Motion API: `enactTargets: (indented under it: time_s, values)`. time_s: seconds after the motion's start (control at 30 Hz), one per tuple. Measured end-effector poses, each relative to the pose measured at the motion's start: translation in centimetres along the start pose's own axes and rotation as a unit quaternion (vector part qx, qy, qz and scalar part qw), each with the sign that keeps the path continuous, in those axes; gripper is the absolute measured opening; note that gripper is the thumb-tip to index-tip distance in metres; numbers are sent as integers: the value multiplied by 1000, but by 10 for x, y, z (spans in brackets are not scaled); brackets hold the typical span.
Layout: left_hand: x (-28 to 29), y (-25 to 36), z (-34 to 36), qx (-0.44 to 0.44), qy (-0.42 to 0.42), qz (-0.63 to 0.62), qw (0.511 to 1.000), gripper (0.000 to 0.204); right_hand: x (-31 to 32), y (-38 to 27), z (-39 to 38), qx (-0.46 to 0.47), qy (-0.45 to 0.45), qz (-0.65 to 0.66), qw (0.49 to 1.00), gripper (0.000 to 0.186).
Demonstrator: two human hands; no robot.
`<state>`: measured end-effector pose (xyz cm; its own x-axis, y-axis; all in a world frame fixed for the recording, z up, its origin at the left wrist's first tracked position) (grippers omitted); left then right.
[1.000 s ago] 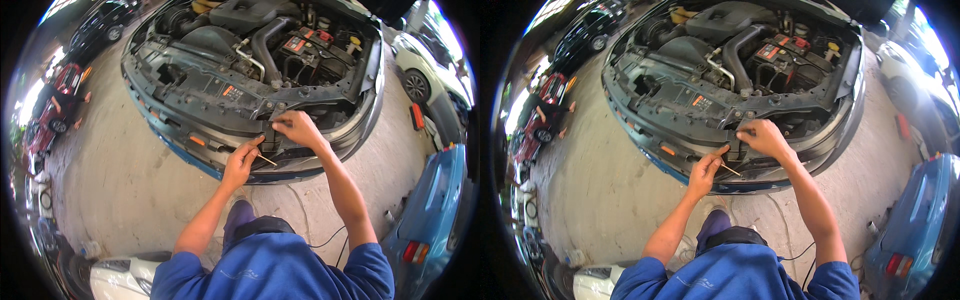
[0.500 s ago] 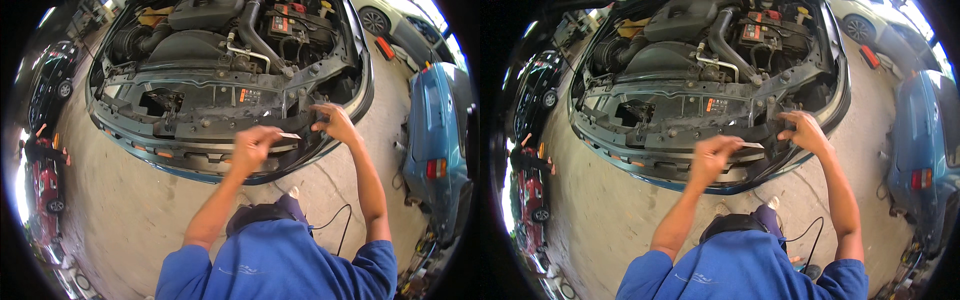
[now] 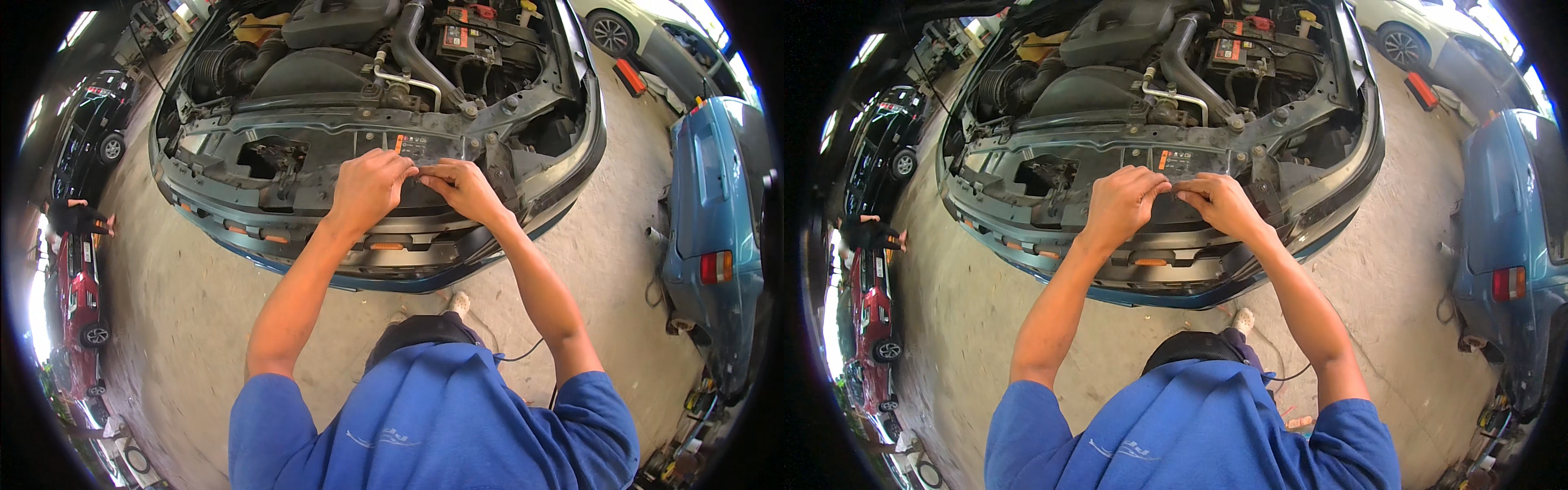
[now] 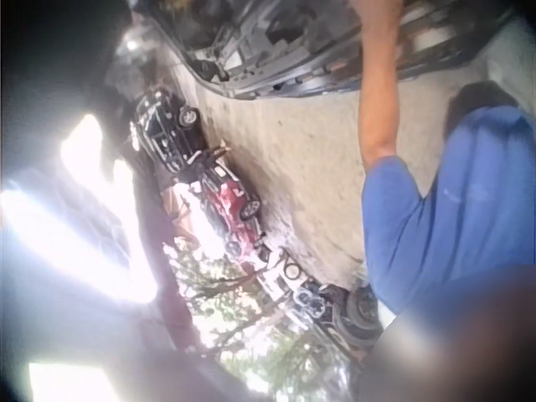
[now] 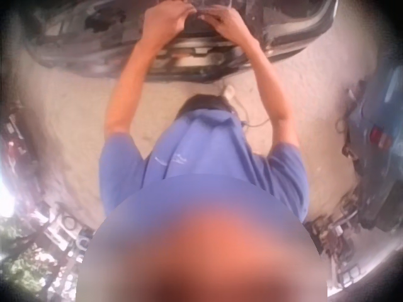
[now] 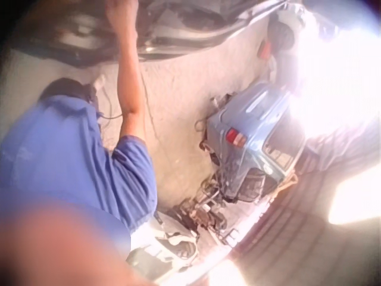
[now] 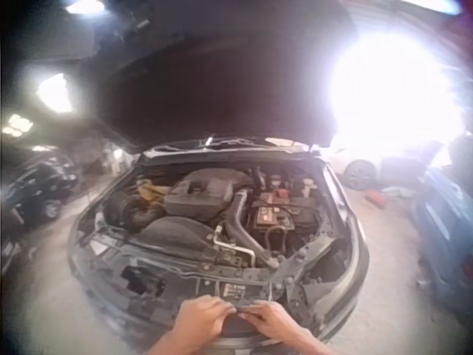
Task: The person organizes tools in a green toolbox, then works under the hood of a teal car, manipulating a black plastic cover and using a red zip tie to secure components. The person handles various tools and parts while another person stands nearby.
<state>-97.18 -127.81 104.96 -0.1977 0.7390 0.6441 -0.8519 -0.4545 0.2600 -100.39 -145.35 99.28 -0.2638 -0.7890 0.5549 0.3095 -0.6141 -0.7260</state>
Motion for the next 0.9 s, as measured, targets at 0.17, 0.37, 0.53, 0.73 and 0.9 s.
enactTargets:
  time_s: [0.17, 0.37, 0.53, 0.73, 0.9]
  values:
    - [-6, -4, -1, 12, 1, 20, 1000, 5, -3, 6, 11, 21, -34, 51, 998, 20]
    - [-12, 0, 12, 46, -72, 113, 990, 3, -7, 16, 21, 67, -58, 77, 993, 21]
    - [-22, 12, 19, -37, -144, 136, 980, 5, -6, 23, 28, 77, -89, 88, 989, 24]
    - [-13, 19, 7, -126, -27, 45, 991, 24, -7, 28, 34, 89, -125, 117, 981, 23]
    - [-30, 33, -23, 147, 214, -44, 965, 22, -7, 28, 37, 96, -127, 131, 979, 24]
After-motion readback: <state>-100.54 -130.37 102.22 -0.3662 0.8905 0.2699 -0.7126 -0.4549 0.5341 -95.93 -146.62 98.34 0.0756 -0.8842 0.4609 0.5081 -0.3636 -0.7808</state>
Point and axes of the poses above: each hand's wrist, its own z-axis towards the middle knuckle, its own x-axis out of the back of the hand, y = z × x, the point moved 5 cm from there along z, towards the middle knuckle, and after that the axes turned 12 degrees about y, right-handed, at the moved point
